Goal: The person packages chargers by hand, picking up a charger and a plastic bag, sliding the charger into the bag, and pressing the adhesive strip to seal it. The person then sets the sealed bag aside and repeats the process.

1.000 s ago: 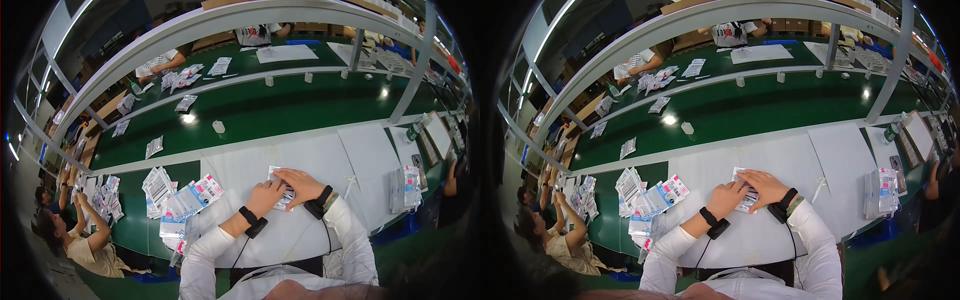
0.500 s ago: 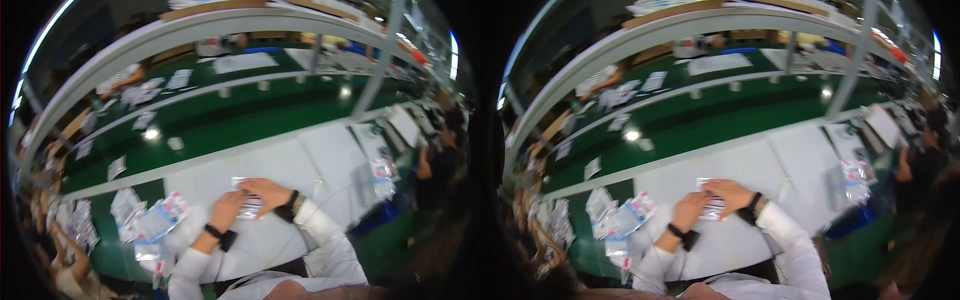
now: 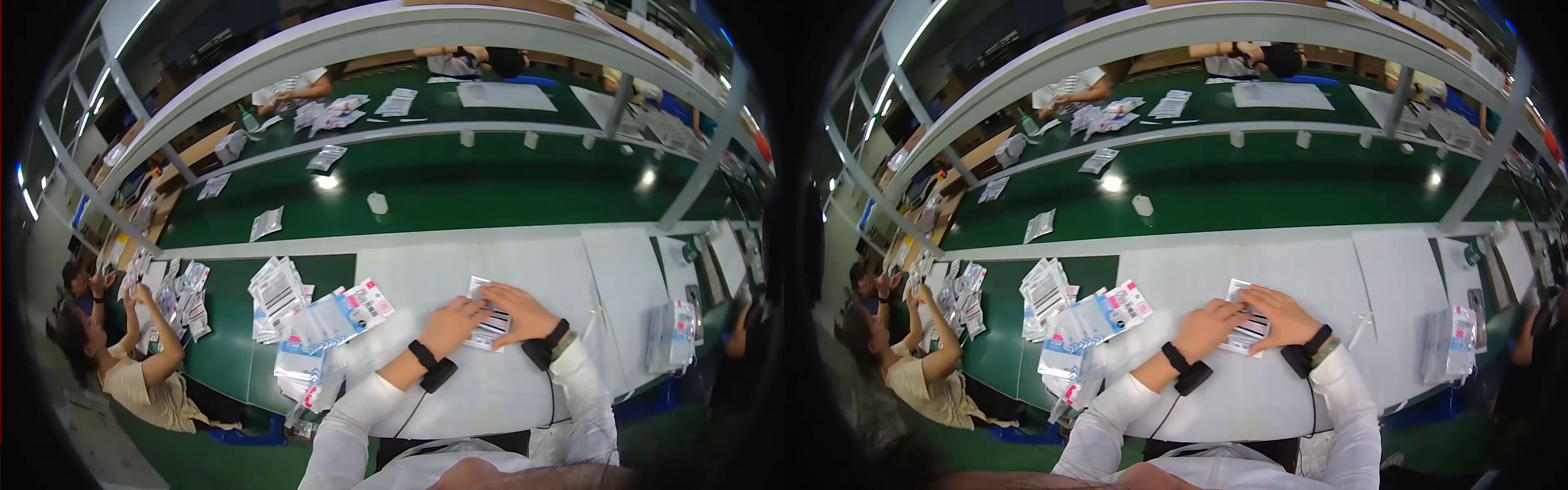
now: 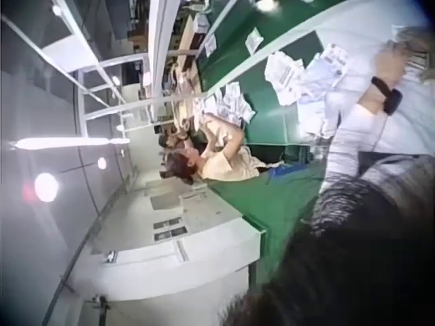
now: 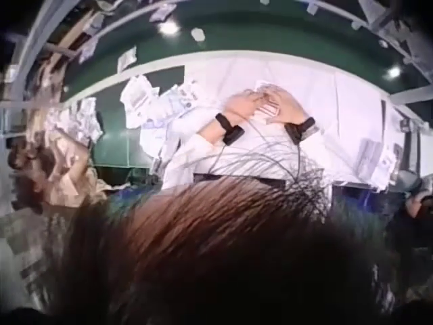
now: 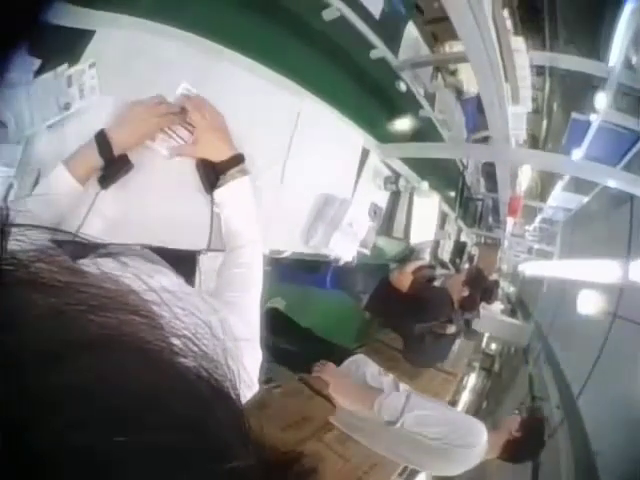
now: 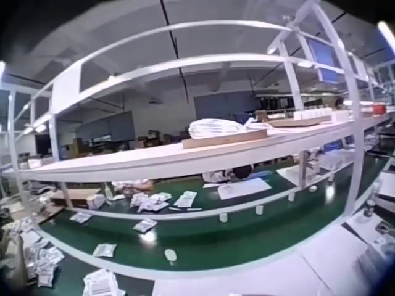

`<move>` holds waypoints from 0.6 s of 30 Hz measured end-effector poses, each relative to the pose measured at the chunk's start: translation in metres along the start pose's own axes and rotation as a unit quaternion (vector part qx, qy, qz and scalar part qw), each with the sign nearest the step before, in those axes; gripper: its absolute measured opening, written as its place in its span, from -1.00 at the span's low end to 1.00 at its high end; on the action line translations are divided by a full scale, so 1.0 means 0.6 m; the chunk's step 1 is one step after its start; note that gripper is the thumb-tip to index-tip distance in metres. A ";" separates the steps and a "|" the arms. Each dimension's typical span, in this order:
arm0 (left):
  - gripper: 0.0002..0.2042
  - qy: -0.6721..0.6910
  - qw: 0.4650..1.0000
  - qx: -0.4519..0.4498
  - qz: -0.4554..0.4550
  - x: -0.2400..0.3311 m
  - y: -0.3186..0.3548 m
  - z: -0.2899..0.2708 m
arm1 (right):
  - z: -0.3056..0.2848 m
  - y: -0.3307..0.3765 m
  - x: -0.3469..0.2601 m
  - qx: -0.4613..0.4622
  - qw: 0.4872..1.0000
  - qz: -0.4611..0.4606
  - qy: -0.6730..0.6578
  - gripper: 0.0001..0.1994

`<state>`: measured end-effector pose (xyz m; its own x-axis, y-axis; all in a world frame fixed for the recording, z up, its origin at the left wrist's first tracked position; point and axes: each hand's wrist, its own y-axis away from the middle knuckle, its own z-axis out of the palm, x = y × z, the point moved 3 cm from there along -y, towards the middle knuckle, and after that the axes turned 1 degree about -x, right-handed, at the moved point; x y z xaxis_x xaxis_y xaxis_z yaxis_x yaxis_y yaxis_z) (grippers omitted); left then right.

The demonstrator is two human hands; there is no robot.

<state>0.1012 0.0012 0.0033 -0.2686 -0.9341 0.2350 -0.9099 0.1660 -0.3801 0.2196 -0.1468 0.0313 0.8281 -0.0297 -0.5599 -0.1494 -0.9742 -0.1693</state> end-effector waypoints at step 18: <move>-0.63 0.041 0.996 0.069 -0.041 -0.030 -0.004 0.043 | -0.054 -0.407 -0.035 -0.003 0.999 -0.013 0.032 -0.37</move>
<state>0.1161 0.0097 -0.0230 -0.2245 -0.9131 0.3404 -0.8790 0.0390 -0.4752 0.2563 0.0847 0.1106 0.8647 -0.0192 -0.5019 -0.1251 -0.9760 -0.1782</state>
